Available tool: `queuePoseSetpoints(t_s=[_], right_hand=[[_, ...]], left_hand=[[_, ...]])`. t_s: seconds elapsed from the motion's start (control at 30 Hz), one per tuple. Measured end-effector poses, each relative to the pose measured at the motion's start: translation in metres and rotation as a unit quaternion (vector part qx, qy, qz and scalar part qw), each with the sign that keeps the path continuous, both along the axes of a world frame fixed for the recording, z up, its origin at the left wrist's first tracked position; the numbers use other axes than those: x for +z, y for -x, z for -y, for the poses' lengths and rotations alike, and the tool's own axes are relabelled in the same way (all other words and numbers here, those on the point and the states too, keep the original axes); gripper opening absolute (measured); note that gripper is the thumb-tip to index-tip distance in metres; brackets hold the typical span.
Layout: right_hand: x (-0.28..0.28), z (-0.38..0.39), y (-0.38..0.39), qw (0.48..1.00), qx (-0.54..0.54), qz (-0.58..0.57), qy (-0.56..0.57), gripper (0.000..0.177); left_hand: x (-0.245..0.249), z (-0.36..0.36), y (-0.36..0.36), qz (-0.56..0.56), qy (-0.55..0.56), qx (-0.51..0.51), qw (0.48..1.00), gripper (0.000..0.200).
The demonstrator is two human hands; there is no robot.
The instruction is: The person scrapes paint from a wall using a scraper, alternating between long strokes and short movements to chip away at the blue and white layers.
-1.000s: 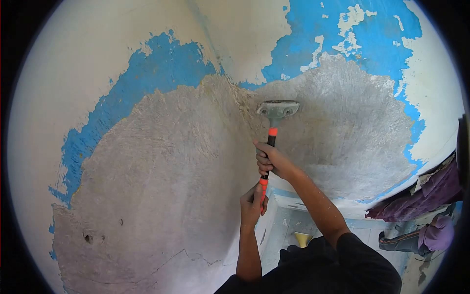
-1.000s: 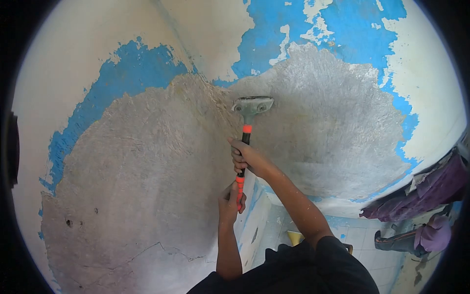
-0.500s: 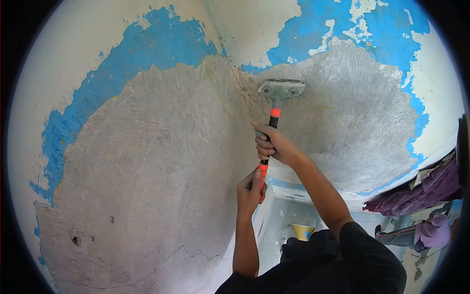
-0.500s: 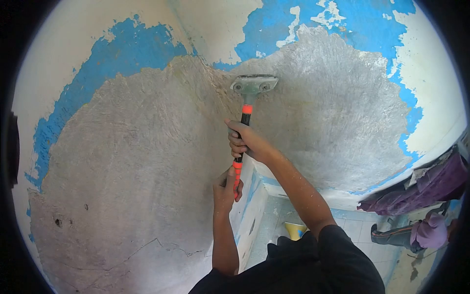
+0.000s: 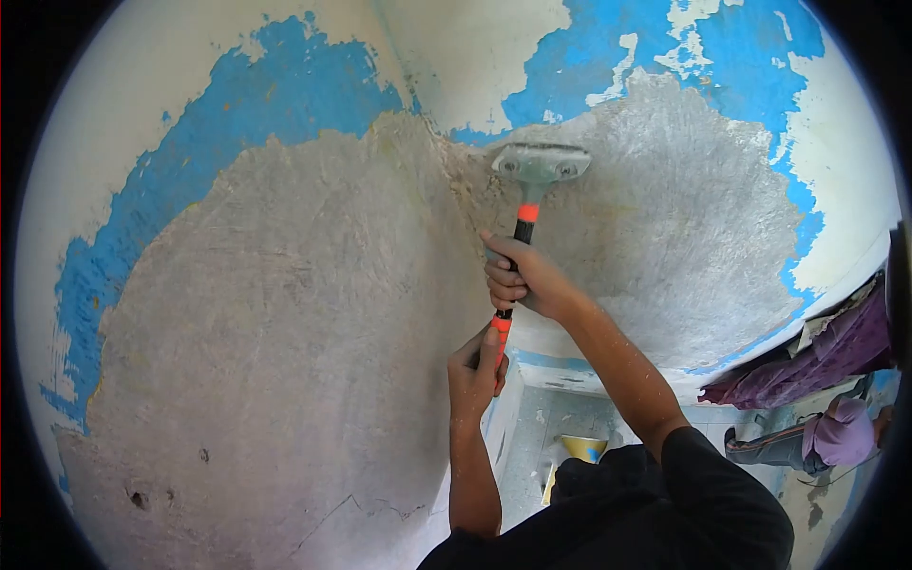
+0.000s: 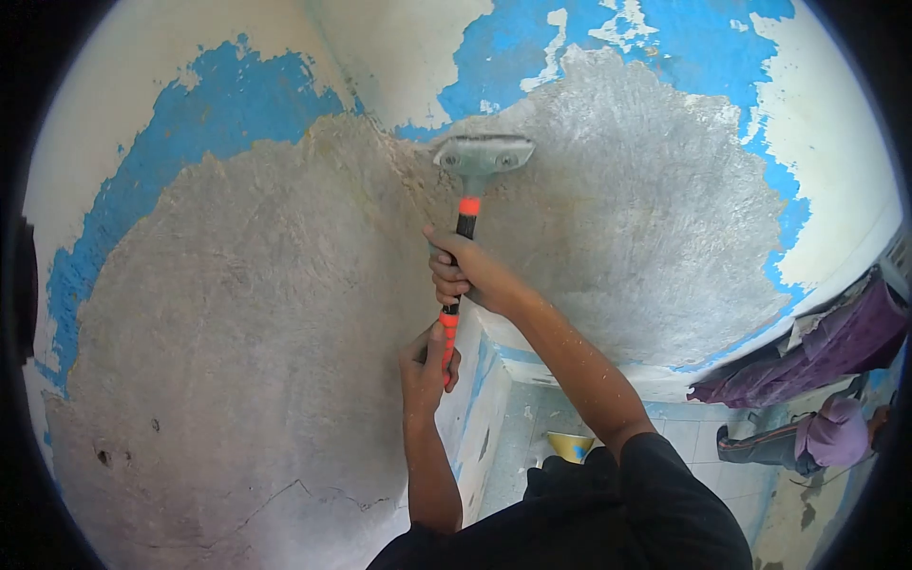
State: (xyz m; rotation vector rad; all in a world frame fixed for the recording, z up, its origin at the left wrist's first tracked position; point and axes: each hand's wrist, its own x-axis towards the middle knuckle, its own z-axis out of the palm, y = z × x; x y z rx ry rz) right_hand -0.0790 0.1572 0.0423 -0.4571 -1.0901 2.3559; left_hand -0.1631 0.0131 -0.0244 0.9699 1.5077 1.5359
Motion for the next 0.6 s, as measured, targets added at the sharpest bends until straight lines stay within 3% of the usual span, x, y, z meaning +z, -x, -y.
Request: queuePoseSetpoints(t_s=[0.13, 0.37, 0.6], right_hand=[[0.016, -0.001, 0.001, 1.000, -0.001, -0.014, 0.005, 0.046], [-0.021, 0.007, 0.006, 0.999, 0.017, 0.017, 0.026, 0.046], [0.007, -0.001, 0.001, 0.999, -0.005, -0.035, -0.001, 0.045]], left_hand=[[0.029, 0.001, 0.008, -0.014, 0.036, 0.000, 0.999, 0.046], [-0.020, 0.013, 0.009, 0.020, 0.044, -0.003, 0.999, 0.045], [0.017, -0.001, 0.010, -0.025, 0.031, -0.009, 0.999, 0.046]])
